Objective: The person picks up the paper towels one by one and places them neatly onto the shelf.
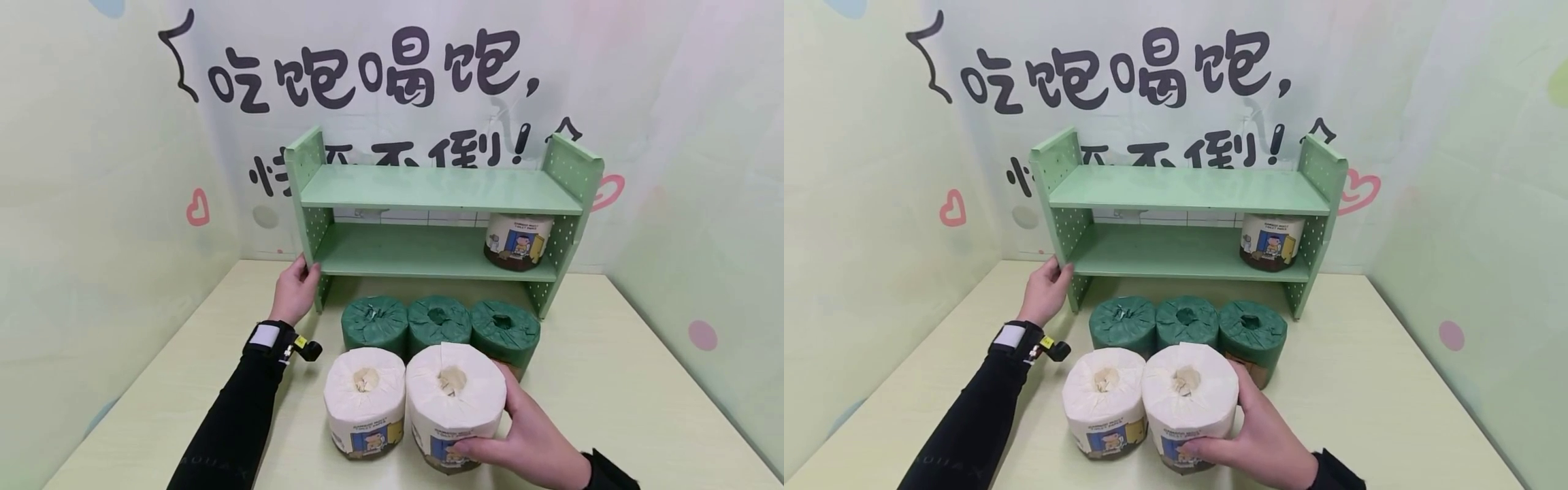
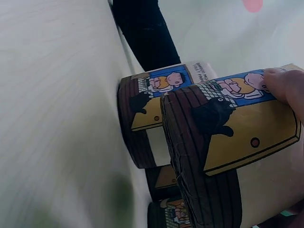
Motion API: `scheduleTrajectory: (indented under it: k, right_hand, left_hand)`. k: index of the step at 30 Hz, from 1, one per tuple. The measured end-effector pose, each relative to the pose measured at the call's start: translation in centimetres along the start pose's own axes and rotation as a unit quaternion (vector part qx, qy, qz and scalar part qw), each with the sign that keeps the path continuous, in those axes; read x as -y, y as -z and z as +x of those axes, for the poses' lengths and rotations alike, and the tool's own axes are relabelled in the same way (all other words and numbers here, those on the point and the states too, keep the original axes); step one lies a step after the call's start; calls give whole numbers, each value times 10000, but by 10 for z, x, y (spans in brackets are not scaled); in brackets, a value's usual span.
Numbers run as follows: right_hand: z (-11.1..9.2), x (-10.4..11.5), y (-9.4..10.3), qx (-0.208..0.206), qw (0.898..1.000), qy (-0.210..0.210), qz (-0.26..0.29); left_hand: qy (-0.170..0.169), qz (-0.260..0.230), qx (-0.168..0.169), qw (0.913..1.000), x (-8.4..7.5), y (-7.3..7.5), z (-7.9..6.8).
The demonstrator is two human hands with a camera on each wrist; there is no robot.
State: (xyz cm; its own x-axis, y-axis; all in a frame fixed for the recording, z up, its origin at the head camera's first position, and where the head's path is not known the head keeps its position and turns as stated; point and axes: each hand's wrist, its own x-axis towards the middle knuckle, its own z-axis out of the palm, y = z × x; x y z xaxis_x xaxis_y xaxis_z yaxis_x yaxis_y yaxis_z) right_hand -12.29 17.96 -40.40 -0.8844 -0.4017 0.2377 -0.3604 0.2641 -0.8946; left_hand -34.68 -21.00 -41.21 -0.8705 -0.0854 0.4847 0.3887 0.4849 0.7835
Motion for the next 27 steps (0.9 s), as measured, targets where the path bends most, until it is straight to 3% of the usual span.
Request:
scheduleTrajectory:
  k: [13, 27]
  right_hand:
    - [5, 16, 14, 8, 9982, 559, -218]
    - [18, 36, 20, -16, 9972, 744, -77]
  left_hand:
    - [3, 4, -14, 10000, 1, 0, 0]
    - [-31, 24, -58, 10000, 1, 1, 0]
